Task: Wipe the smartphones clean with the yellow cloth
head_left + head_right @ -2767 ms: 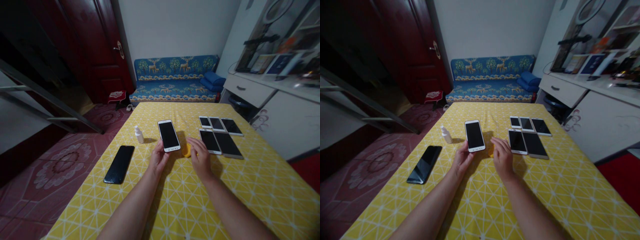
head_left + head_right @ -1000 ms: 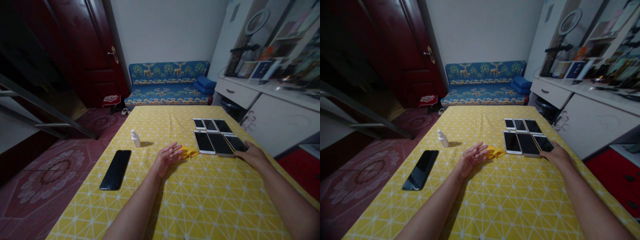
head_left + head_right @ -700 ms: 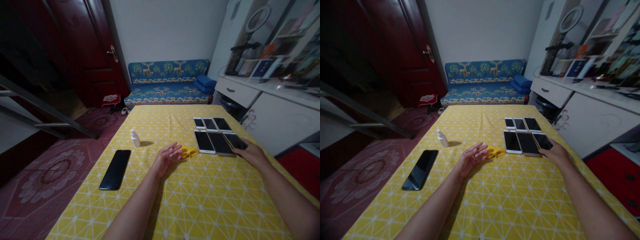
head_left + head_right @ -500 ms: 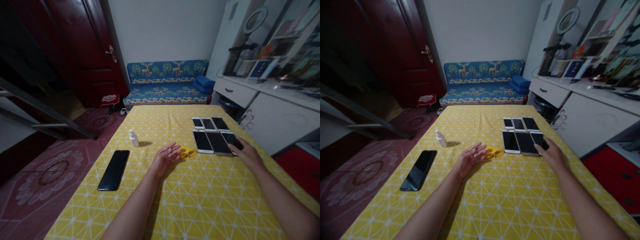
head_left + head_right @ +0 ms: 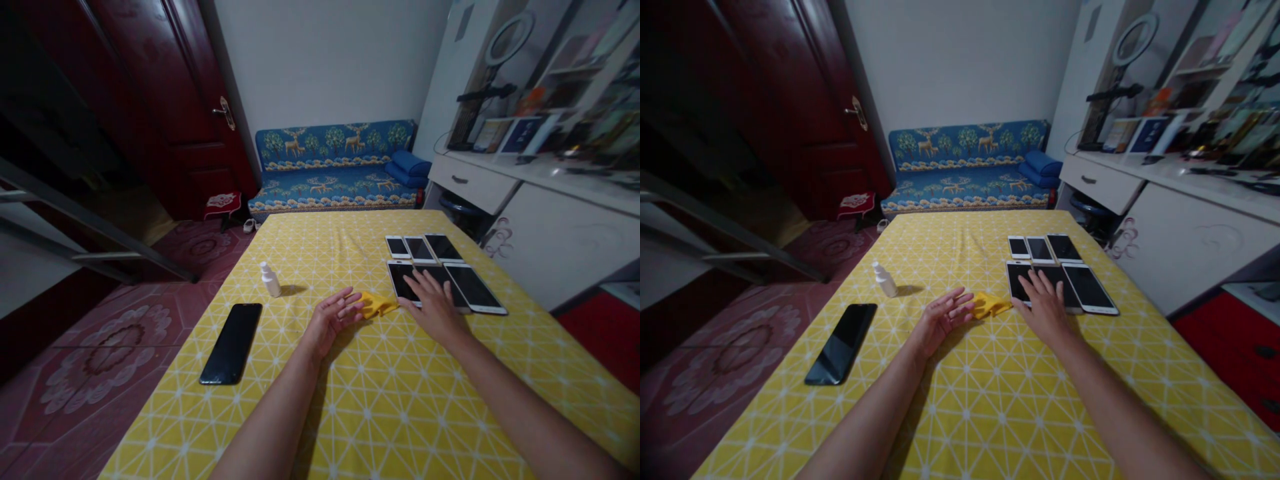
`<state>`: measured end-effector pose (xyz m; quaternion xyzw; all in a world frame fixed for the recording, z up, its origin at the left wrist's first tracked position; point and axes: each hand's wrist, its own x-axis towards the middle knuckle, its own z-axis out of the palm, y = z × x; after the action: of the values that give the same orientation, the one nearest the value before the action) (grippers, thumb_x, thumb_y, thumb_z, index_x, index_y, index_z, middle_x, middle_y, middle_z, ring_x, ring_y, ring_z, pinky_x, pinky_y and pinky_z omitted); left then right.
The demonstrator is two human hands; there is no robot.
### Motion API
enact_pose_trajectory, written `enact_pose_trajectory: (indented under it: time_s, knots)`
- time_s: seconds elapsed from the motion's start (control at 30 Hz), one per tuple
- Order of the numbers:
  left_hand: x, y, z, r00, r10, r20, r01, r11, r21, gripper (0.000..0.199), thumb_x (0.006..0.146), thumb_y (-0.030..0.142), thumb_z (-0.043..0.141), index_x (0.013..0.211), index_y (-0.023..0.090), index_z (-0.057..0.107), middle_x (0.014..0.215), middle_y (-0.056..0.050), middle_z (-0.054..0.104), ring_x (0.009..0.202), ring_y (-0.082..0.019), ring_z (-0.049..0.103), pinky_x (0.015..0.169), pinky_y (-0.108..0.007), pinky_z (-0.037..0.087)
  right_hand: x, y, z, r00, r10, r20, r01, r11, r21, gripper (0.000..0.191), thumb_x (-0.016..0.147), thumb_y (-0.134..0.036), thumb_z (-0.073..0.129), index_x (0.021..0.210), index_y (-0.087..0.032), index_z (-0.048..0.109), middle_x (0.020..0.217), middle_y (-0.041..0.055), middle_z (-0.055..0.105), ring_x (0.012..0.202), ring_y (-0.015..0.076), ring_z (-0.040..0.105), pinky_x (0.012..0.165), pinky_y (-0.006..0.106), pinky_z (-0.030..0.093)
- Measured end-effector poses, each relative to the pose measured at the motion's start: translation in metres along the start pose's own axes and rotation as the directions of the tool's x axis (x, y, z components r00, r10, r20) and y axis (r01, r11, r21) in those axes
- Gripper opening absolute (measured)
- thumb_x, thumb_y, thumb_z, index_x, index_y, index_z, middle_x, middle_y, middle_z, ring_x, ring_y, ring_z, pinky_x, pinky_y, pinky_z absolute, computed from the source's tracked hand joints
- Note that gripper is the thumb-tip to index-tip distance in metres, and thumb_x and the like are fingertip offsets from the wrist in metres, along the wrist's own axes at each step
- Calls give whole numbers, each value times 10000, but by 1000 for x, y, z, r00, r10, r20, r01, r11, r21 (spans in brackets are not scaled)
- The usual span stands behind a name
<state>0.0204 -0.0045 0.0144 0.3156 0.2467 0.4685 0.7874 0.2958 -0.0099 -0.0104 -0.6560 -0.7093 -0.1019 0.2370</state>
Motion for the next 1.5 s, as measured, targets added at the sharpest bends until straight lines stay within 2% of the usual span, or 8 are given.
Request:
enact_pose_trajectory:
  time_s: [0.13, 0.3, 0.63, 0.83, 1.0, 1.13, 1.33, 1.5]
  knots:
    - [1, 0, 0, 1000, -3, 9, 3, 1000, -4, 368, 853, 199, 679, 1207, 103, 658, 1231, -171, 694, 1061, -274, 696, 962, -441, 524, -20, 23, -8, 998, 62, -15, -63, 994, -91, 477, 897, -240, 450, 1350, -139, 560, 1464, 168, 520, 1397, 356, 415, 1106, 704, 270]
    - [1, 0, 2, 1000, -9, 0, 9, 1000, -4, 375, 848, 199, 685, 1209, 98, 658, 1219, -170, 700, 1049, -271, 698, 967, -446, 520, -37, 53, -7, 995, 94, -26, -95, 995, -32, 440, 899, -279, 447, 1271, -116, 617, 1357, 190, 613, 1296, 329, 546, 1103, 609, 366]
    - [2, -2, 0, 1000, -6, -11, 6, 1000, -22, 353, 858, 190, 663, 1199, 98, 662, 1205, -165, 709, 1025, -250, 706, 943, -420, 533, -15, 67, 4, 989, 124, 75, -135, 978, 162, 408, 837, -197, 498, 1189, -163, 702, 1341, 147, 635, 1317, 293, 535, 1084, 498, 452]
    - [1, -1, 3, 1000, -5, -12, 5, 1000, -25, 335, 859, 193, 660, 1181, 102, 668, 1201, -163, 711, 1024, -255, 707, 951, -433, 530, -1, 37, -8, 986, 165, 33, -167, 983, 78, 411, 852, -207, 486, 1209, -178, 687, 1331, 144, 643, 1224, 307, 610, 1106, 603, 371]
    - [1, -1, 2, 1000, -8, -20, 7, 999, -39, 364, 842, 196, 687, 1190, 93, 665, 1206, -176, 705, 1025, -257, 704, 960, -434, 520, 0, -2, -7, 985, -61, 162, 55, 998, 38, 424, 927, -395, 516, 1303, -232, 628, 1465, 110, 531, 1430, 349, 370, 1119, 705, 248]
    - [2, -1, 2, 1000, -10, -22, 9, 999, -34, 366, 827, 207, 713, 1174, 99, 670, 1203, -176, 706, 1036, -269, 701, 983, -452, 502, -1, -9, -2, 972, -50, 228, 52, 999, -4, 449, 997, -325, 378, 1408, -239, 538, 1531, 75, 451, 1482, 345, 254, 1134, 704, 216]
    - [2, -1, 1, 1000, -9, -27, 8, 1000, -26, 380, 826, 202, 711, 1187, 93, 664, 1207, -182, 703, 1028, -269, 705, 997, -467, 494, -1, -8, 3, 984, -7, 178, 10, 1000, -13, 448, 984, -255, 367, 1390, -224, 554, 1512, 97, 475, 1451, 346, 332, 1124, 707, 238]
    - [3, -2, 0, 1000, 0, -22, 0, 1000, -15, 388, 803, 236, 743, 1164, 115, 671, 1208, -169, 706, 1056, -282, 696, 1016, -490, 481, -3, -39, -7, 994, 24, 108, -40, 989, 143, 396, 962, -264, 410, 1274, -181, 639, 1425, 151, 564, 1362, 315, 476, 1127, 634, 312]
